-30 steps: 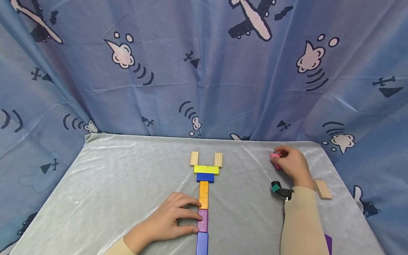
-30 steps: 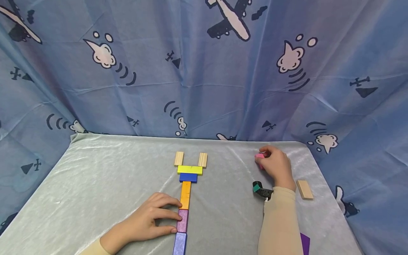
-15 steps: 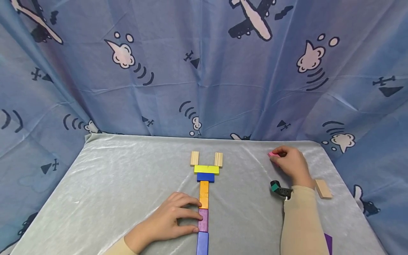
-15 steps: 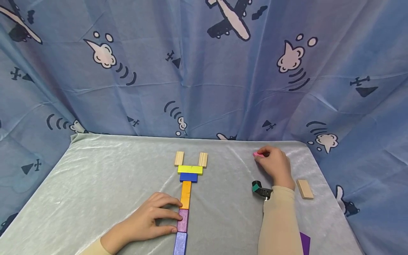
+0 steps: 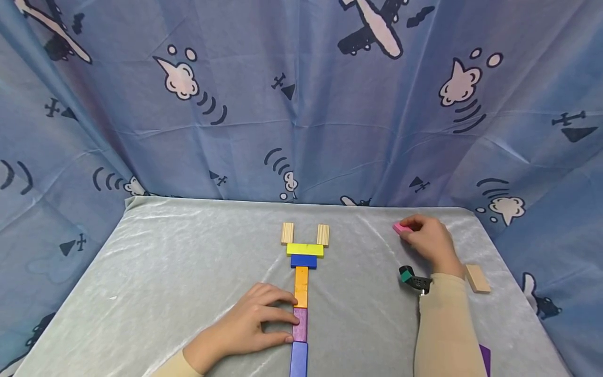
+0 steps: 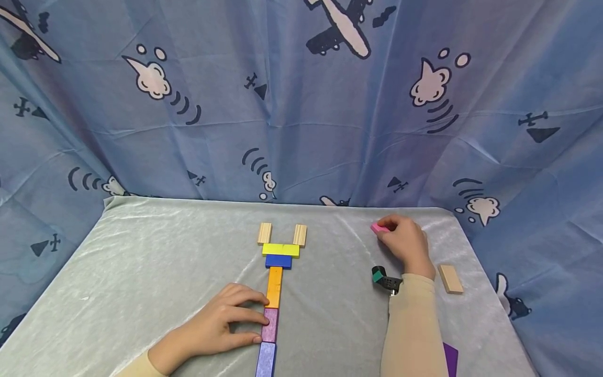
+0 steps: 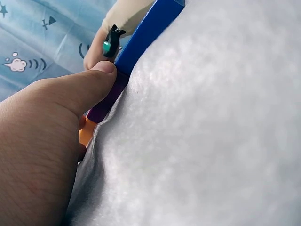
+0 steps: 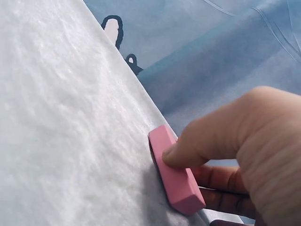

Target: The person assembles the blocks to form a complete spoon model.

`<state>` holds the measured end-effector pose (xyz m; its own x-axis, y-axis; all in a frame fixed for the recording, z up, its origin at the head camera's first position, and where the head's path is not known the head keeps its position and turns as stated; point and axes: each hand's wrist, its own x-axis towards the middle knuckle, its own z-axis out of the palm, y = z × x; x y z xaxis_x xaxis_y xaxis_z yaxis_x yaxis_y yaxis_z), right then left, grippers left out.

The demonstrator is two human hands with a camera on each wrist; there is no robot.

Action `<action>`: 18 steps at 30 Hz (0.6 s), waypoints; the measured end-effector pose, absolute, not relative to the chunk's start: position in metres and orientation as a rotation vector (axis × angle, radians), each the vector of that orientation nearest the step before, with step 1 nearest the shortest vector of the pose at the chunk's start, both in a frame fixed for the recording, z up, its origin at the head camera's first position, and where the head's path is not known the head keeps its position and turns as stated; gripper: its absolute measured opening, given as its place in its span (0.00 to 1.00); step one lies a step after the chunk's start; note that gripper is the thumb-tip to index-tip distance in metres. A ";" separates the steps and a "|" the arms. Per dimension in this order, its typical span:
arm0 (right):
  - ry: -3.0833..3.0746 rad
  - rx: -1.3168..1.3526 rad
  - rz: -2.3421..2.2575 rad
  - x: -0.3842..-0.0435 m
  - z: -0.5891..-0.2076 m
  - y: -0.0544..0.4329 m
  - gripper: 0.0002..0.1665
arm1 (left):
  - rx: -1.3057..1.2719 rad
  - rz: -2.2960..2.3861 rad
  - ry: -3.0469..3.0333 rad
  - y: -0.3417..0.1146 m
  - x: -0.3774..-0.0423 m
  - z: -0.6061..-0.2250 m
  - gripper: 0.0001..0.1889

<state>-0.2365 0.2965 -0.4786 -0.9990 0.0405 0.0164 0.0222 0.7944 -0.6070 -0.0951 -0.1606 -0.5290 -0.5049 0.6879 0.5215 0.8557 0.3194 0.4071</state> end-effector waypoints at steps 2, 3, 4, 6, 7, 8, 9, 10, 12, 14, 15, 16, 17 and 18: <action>-2.940 -0.029 1.007 -0.238 -0.479 0.293 0.22 | -1.399 -0.962 -2.334 -0.161 -0.095 -0.529 0.13; -2.937 -0.014 1.019 -0.238 -0.479 0.291 0.22 | -1.400 -0.961 -2.331 -0.161 -0.095 -0.529 0.13; -2.932 0.003 1.035 -0.239 -0.479 0.288 0.23 | -1.401 -0.961 -2.331 -0.161 -0.095 -0.529 0.13; -2.920 0.039 1.061 -0.241 -0.478 0.283 0.23 | -1.400 -0.963 -2.331 -0.161 -0.095 -0.529 0.13; -2.914 0.056 1.071 -0.242 -0.477 0.279 0.23 | -1.400 -0.963 -2.331 -0.161 -0.095 -0.529 0.13; -2.912 0.073 1.074 -0.244 -0.476 0.276 0.22 | -1.399 -0.963 -2.332 -0.161 -0.095 -0.529 0.13; -2.910 0.087 1.081 -0.245 -0.475 0.272 0.21 | -1.399 -0.963 -2.333 -0.161 -0.095 -0.529 0.13; -2.908 0.101 1.082 -0.246 -0.473 0.269 0.21 | -1.398 -0.964 -2.337 -0.161 -0.095 -0.529 0.13; -2.909 0.126 1.076 -0.247 -0.470 0.262 0.20 | -1.396 -0.964 -2.340 -0.161 -0.095 -0.529 0.13; -2.905 0.149 1.085 -0.248 -0.467 0.256 0.19 | -1.396 -0.967 -2.341 -0.161 -0.095 -0.529 0.13; -2.897 0.165 1.095 -0.248 -0.465 0.253 0.19 | -1.397 -0.967 -2.340 -0.161 -0.095 -0.529 0.13; -2.887 0.184 1.110 -0.247 -0.463 0.250 0.19 | -1.398 -0.968 -2.338 -0.161 -0.095 -0.528 0.13; -2.874 0.206 1.127 -0.247 -0.461 0.247 0.18 | -1.398 -0.967 -2.338 -0.161 -0.095 -0.528 0.13; -2.858 0.227 1.146 -0.247 -0.460 0.244 0.17 | -1.398 -0.965 -2.336 -0.160 -0.095 -0.528 0.13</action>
